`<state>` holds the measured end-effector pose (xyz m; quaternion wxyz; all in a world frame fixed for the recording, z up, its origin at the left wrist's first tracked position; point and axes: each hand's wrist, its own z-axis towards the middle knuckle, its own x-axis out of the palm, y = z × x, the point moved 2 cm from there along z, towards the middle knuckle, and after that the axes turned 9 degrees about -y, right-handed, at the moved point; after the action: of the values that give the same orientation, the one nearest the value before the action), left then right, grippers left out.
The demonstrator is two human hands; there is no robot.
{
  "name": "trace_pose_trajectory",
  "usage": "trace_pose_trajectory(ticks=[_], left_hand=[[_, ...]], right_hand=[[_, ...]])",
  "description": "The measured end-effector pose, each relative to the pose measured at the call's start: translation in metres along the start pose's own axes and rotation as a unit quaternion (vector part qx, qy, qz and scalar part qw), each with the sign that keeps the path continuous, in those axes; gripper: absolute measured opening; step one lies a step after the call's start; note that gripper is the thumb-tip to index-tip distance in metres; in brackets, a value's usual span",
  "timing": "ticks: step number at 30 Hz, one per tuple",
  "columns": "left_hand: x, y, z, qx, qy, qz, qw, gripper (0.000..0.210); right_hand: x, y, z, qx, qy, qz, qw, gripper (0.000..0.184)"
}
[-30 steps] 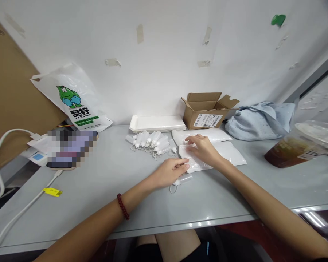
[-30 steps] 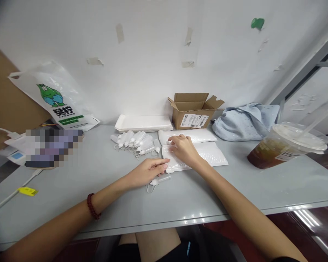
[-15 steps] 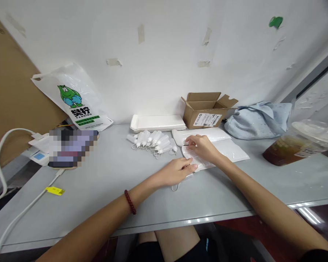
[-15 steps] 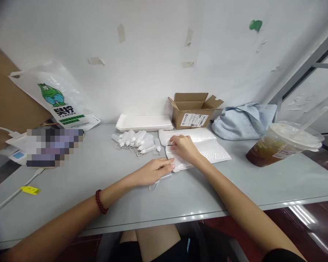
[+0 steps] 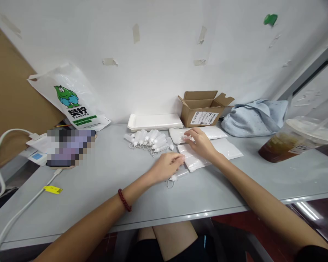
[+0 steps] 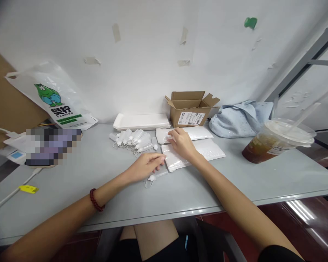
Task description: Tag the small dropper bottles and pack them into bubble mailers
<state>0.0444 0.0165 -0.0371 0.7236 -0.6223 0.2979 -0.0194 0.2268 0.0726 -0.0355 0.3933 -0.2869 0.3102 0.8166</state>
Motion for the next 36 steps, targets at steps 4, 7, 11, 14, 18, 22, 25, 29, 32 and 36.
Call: trace_pose_trajectory(ticks=[4, 7, 11, 14, 18, 22, 25, 29, 32, 36], left_hand=[[-0.015, -0.004, 0.017, -0.034, -0.095, -0.027, 0.995, 0.029], [-0.029, -0.015, 0.045, -0.058, -0.143, -0.004, 0.988, 0.025], [-0.036, -0.026, 0.085, -0.121, -0.121, 0.093, 0.981, 0.016], [-0.031, -0.028, 0.105, -0.150, -0.111, 0.100, 0.977, 0.012], [-0.017, -0.025, 0.116, -0.188, -0.111, 0.077, 0.973, 0.007], [-0.010, -0.025, 0.120, -0.214, -0.119, 0.079, 0.966, 0.005], [-0.014, -0.026, 0.121, -0.223, -0.117, 0.106, 0.962, 0.008], [-0.026, -0.026, 0.119, -0.219, -0.098, 0.181, 0.954, 0.007], [-0.033, -0.029, 0.116, -0.191, -0.092, 0.256, 0.943, 0.009], [-0.029, -0.043, 0.098, -0.098, -0.121, 0.352, 0.923, 0.019]], right_hand=[[0.002, -0.001, -0.001, 0.020, -0.006, -0.045, 0.999, 0.023], [0.003, 0.001, -0.003, 0.072, 0.032, -0.087, 0.993, 0.026], [0.003, 0.006, -0.003, 0.108, 0.077, -0.110, 0.985, 0.026], [0.003, 0.007, -0.003, 0.118, 0.075, -0.109, 0.984, 0.027], [0.005, 0.003, -0.002, 0.139, 0.069, -0.098, 0.983, 0.030], [0.006, -0.004, -0.001, 0.136, 0.046, -0.055, 0.988, 0.026], [0.005, -0.007, 0.000, 0.126, 0.017, -0.022, 0.992, 0.025], [0.004, -0.003, 0.000, 0.126, 0.025, -0.037, 0.991, 0.023], [0.004, -0.001, 0.000, 0.139, 0.039, -0.059, 0.988, 0.022], [0.001, -0.004, 0.001, 0.139, 0.013, -0.036, 0.990, 0.020]])
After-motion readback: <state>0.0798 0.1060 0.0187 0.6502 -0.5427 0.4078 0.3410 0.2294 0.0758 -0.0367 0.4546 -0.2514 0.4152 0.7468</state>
